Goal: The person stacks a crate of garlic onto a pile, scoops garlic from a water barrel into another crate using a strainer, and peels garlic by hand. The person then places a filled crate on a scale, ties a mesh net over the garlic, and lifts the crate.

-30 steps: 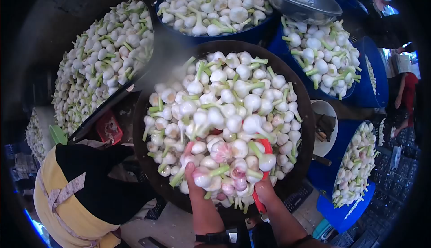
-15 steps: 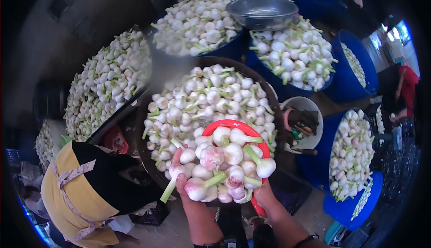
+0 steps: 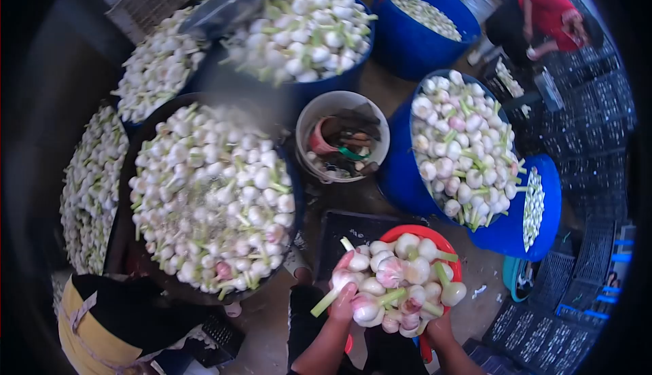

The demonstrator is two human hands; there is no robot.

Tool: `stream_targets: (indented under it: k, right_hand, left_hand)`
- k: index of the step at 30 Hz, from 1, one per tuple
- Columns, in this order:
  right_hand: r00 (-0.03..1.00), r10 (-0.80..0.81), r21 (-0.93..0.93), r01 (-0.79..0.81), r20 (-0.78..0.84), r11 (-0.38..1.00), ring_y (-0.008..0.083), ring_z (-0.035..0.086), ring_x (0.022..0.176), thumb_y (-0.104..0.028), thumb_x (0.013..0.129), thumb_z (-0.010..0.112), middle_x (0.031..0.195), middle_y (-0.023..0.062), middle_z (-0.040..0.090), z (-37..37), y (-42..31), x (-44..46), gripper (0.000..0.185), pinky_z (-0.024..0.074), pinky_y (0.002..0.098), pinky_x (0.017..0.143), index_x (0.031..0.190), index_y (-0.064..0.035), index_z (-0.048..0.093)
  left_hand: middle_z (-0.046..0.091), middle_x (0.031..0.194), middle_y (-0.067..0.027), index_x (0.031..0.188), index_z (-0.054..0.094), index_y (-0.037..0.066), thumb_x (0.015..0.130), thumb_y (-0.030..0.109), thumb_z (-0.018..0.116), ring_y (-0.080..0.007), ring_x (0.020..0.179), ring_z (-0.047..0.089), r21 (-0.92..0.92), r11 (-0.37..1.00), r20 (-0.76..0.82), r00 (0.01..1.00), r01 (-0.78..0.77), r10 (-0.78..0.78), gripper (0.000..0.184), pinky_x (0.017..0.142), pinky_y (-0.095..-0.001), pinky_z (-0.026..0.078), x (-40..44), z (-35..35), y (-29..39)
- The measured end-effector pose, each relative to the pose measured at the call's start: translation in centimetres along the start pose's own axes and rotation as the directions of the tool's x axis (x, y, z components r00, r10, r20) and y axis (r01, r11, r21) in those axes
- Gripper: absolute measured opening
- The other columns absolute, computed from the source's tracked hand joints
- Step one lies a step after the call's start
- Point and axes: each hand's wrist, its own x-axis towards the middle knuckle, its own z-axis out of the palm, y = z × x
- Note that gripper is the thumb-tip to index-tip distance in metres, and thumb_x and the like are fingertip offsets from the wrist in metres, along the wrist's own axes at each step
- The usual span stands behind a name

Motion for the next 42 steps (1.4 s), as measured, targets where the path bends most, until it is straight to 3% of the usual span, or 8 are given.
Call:
stream_targets:
  k: [4, 7, 9, 21, 23, 30, 35, 42]
  right_hand:
    - [0.893, -0.418, -0.35, 0.341, -0.17, 0.872, 0.023, 0.047, 0.114, -0.015, 0.079, 0.068, 0.125, 0.0117, 0.047, -6.1, 11.6, 6.3, 0.07, 0.0377, 0.0353, 0.096, 0.135, -0.0035, 0.028]
    - [0.801, -0.517, -0.634, 0.236, -0.301, 0.736, 0.0313, 0.043, 0.12, -0.01, 0.08, 0.061, 0.134, 0.0191, 0.039, -6.2, 16.8, 11.7, 0.077, 0.0348, 0.0403, 0.098, 0.142, -0.0069, 0.015]
    - [0.752, -0.477, -0.804, -0.115, -0.454, 0.584, 0.0374, 0.039, 0.123, -0.01, 0.082, 0.056, 0.136, 0.0227, 0.034, -8.4, 23.0, 15.3, 0.073, 0.0319, 0.0423, 0.1, 0.141, -0.0057, 0.014]
    - [0.493, -0.475, -0.421, 0.225, -0.729, 0.879, 0.0299, 0.05, 0.098, -0.004, 0.082, 0.049, 0.115, 0.0197, 0.047, -15.0, 29.4, 17.6, 0.054, 0.0412, 0.0387, 0.085, 0.131, 0.0033, 0.028]
    - [0.635, -0.155, -0.127, 0.091, -0.756, 0.988, 0.0212, 0.051, 0.079, -0.009, 0.082, 0.052, 0.095, 0.0121, 0.054, -17.8, 30.3, 17.7, 0.032, 0.0434, 0.0329, 0.069, 0.111, 0.0037, 0.044]
    - [0.672, -0.078, -0.06, 0.051, -0.736, 0.997, 0.0149, 0.049, 0.073, -0.015, 0.087, 0.051, 0.085, 0.0051, 0.052, -21.4, 29.0, 18.8, 0.018, 0.0419, 0.0288, 0.064, 0.099, -0.0015, 0.05]
    - [0.592, -0.028, -0.037, -0.004, -0.805, 0.999, 0.0166, 0.051, 0.074, -0.016, 0.087, 0.051, 0.089, 0.0067, 0.053, -20.3, 28.6, 18.4, 0.019, 0.0434, 0.0296, 0.066, 0.1, -0.0015, 0.05]
    - [0.613, 0.091, 0.191, 0.1, -0.785, 0.977, 0.0169, 0.051, 0.071, -0.016, 0.088, 0.052, 0.084, 0.0074, 0.055, -20.2, 28.9, 18.0, 0.023, 0.0434, 0.029, 0.064, 0.104, -0.0005, 0.048]
  left_hand:
    - [0.051, 0.12, -0.0145, 0.129, 0.041, 0.0, 0.078, 0.023, 0.063, -0.0215, 0.111, 0.047, 0.123, 0.947, -0.016, 0.955, 0.295, -0.296, 0.06, 0.096, -0.0337, 0.037, 5.1, -6.3, -11.1]
    - [0.053, 0.12, -0.0147, 0.127, 0.044, 0.0, 0.073, 0.013, 0.072, -0.0187, 0.111, 0.048, 0.636, 0.662, -0.151, 0.905, 0.397, -0.398, 0.063, 0.092, -0.0321, 0.041, 9.8, -13.9, -15.5]
    - [0.05, 0.123, -0.0187, 0.129, 0.041, 0.002, 0.075, 0.01, 0.07, -0.023, 0.112, 0.049, 0.886, 0.44, -0.106, 0.987, 0.148, -0.117, 0.062, 0.095, -0.0348, 0.041, 11.7, -20.6, -19.4]
    - [0.062, 0.101, -0.0183, 0.108, 0.057, -0.003, 0.077, 0.012, 0.066, -0.0219, 0.092, 0.061, 0.951, 0.135, -0.263, 0.957, 0.279, -0.123, 0.035, 0.082, -0.0307, 0.047, 12.7, -21.9, -26.6]
    - [0.062, 0.097, -0.0219, 0.103, 0.061, -0.002, 0.075, 0.015, 0.067, -0.0325, 0.092, 0.061, 0.991, -0.03, -0.132, 0.984, 0.129, -0.118, 0.034, 0.083, -0.0356, 0.047, 12.8, -20.3, -30.7]
    - [0.037, 0.134, -0.0203, 0.117, 0.053, 0.01, 0.063, 0.026, 0.071, -0.0377, 0.125, 0.034, 0.816, -0.184, 0.453, 0.804, -0.548, -0.385, 0.059, 0.105, -0.0472, 0.028, 13.1, -14.4, -44.5]
    - [0.021, 0.144, -0.0191, 0.135, 0.036, 0.027, 0.066, 0.044, 0.071, -0.0365, 0.134, 0.018, 0.661, -0.24, 0.299, 0.542, -0.711, -0.785, 0.079, 0.108, -0.0489, 0.017, 12.7, -20.2, -42.1]
    - [0.014, 0.147, -0.0195, 0.13, 0.045, 0.024, 0.078, 0.06, 0.051, -0.0336, 0.137, 0.011, 0.452, -0.671, -0.002, 0.751, -0.588, -0.66, 0.063, 0.108, -0.0526, 0.005, 13.5, -24.8, -30.7]
